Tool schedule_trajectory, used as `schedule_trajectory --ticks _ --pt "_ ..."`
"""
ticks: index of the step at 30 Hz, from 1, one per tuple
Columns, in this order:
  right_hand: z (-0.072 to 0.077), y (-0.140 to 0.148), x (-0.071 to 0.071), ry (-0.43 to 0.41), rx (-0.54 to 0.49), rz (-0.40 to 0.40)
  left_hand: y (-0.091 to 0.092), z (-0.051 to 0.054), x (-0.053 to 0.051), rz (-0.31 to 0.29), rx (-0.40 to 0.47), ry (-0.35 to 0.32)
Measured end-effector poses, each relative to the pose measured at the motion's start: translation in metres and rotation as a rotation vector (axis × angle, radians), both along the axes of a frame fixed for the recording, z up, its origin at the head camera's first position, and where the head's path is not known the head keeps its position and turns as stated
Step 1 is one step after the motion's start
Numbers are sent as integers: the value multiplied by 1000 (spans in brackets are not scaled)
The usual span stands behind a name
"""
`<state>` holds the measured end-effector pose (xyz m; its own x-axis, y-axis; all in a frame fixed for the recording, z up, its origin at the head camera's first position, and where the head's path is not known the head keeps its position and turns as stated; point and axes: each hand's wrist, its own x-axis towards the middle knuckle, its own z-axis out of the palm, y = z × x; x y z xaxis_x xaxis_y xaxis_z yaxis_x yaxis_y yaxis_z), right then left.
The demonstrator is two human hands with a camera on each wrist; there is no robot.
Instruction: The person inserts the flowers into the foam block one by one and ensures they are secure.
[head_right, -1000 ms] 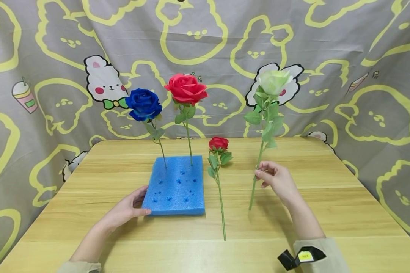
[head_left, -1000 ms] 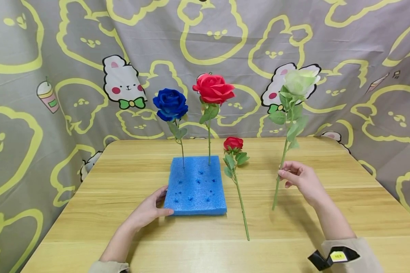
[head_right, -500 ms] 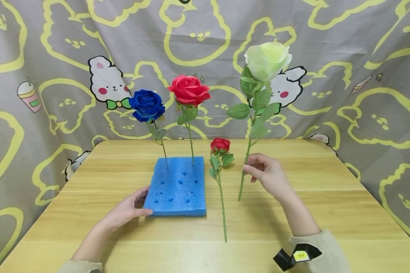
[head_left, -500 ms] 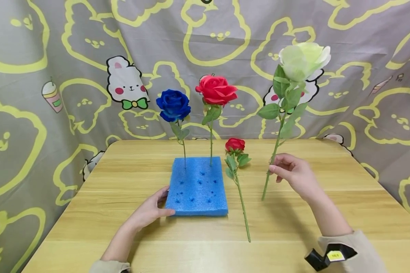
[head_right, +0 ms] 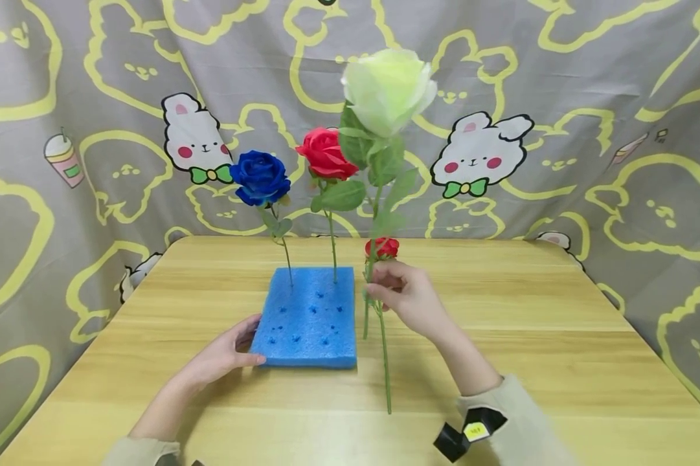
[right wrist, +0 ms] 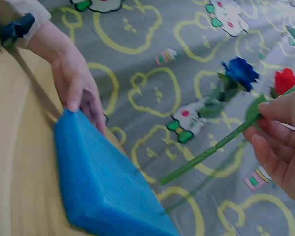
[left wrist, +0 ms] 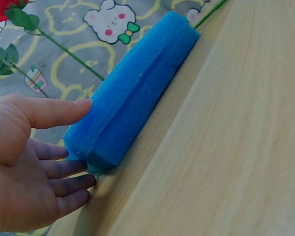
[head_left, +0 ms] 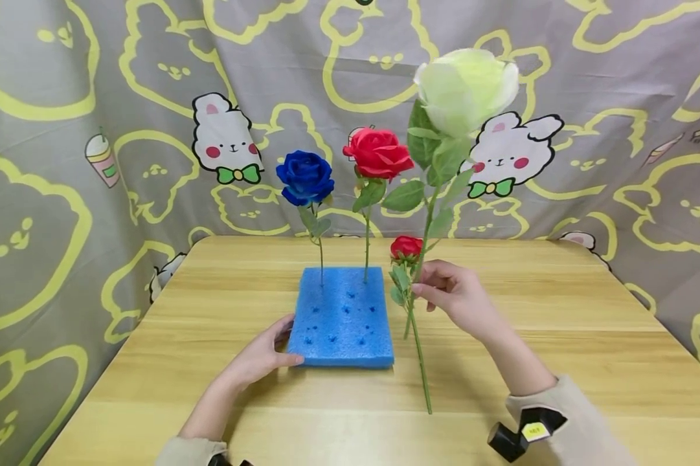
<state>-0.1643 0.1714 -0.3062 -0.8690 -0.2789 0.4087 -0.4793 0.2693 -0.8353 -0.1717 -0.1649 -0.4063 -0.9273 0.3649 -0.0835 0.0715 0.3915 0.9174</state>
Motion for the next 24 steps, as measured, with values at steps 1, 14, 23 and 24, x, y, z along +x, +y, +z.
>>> schedule_trajectory --ticks 1,14,23,24 --pt "-1 -5 -1 -1 -5 10 0 0 0 -4 -1 3" --pt "-13 -63 -18 -50 -22 74 0 -1 1 0 -4 4" --pt "-24 -96 -29 53 -62 146 1 2 0 0 0 0" --pt "-26 -99 -31 66 -68 158 1 2 0 -1 4 0"
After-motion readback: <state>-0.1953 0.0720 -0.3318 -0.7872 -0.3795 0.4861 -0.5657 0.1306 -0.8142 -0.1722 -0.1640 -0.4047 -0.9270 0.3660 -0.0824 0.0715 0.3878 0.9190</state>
